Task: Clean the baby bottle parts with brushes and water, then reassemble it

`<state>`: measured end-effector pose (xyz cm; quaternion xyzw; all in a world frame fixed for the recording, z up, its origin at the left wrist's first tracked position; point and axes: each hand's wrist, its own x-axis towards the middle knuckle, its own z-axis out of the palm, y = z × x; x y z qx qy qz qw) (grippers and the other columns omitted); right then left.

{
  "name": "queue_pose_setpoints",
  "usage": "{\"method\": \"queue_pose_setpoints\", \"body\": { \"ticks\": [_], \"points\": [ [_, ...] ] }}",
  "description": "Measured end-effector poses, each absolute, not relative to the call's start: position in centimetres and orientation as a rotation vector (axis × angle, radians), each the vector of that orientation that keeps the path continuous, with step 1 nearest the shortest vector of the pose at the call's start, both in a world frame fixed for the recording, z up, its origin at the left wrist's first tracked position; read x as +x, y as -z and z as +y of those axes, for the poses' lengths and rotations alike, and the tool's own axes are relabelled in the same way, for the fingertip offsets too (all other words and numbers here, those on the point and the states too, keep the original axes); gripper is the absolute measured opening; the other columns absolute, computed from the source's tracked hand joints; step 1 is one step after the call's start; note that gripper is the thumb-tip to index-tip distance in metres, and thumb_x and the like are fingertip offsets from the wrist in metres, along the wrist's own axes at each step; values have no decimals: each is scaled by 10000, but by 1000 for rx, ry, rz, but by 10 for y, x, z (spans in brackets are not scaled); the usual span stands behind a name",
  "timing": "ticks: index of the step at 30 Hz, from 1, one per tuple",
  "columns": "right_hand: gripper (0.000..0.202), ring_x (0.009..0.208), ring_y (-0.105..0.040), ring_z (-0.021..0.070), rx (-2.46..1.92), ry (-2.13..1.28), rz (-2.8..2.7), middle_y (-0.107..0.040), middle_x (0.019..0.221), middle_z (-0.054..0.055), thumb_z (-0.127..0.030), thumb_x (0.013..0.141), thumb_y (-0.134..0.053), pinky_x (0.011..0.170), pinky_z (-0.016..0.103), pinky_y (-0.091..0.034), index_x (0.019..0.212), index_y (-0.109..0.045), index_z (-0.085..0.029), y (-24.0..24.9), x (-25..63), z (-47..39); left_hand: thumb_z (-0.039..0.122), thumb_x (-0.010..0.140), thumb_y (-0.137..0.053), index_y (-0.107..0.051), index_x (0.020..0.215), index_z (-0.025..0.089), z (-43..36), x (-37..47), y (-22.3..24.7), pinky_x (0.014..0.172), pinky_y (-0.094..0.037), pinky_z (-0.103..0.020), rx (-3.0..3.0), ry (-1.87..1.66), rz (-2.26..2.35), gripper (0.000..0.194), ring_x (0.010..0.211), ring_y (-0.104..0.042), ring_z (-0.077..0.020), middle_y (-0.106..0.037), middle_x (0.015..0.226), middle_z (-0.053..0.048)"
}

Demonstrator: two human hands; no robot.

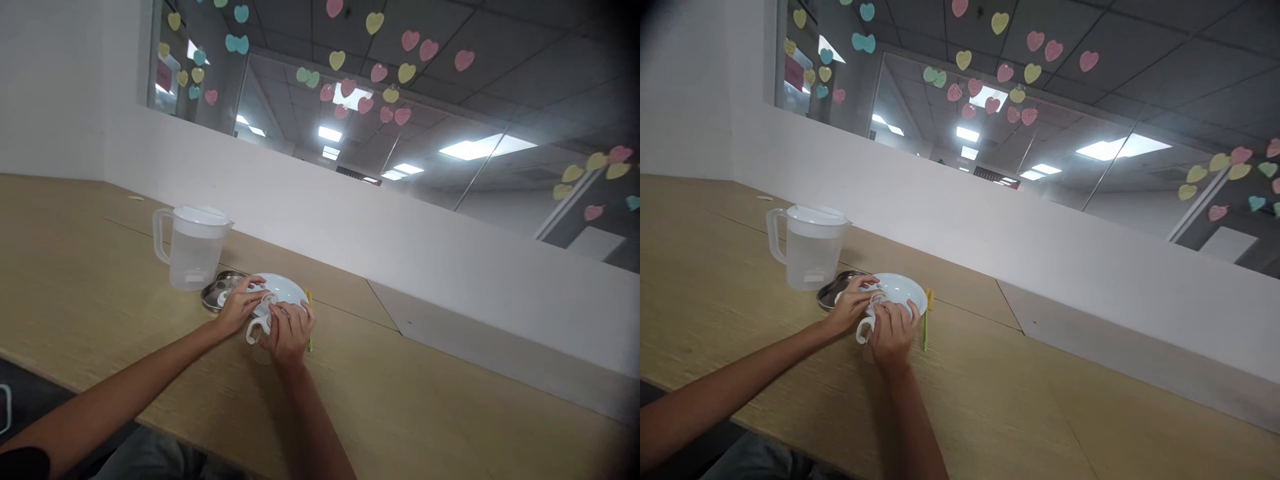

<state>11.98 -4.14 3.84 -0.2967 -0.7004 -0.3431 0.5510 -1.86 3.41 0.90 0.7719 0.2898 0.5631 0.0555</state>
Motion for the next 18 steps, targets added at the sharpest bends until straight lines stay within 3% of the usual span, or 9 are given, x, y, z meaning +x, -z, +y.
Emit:
{"method": "queue_pose_setpoints", "body": {
  "ticks": [18],
  "points": [
    [172, 809, -537, 147, -540, 796, -1631, -600, 805, 44, -89, 862, -443, 893, 407, -391, 934, -584, -157, -46, 121, -63, 330, 883, -440, -682, 983, 266, 62, -24, 6, 913, -375, -356, 2381, -1592, 937, 269, 1014, -446, -192, -512, 1095, -53]
  ]
}}
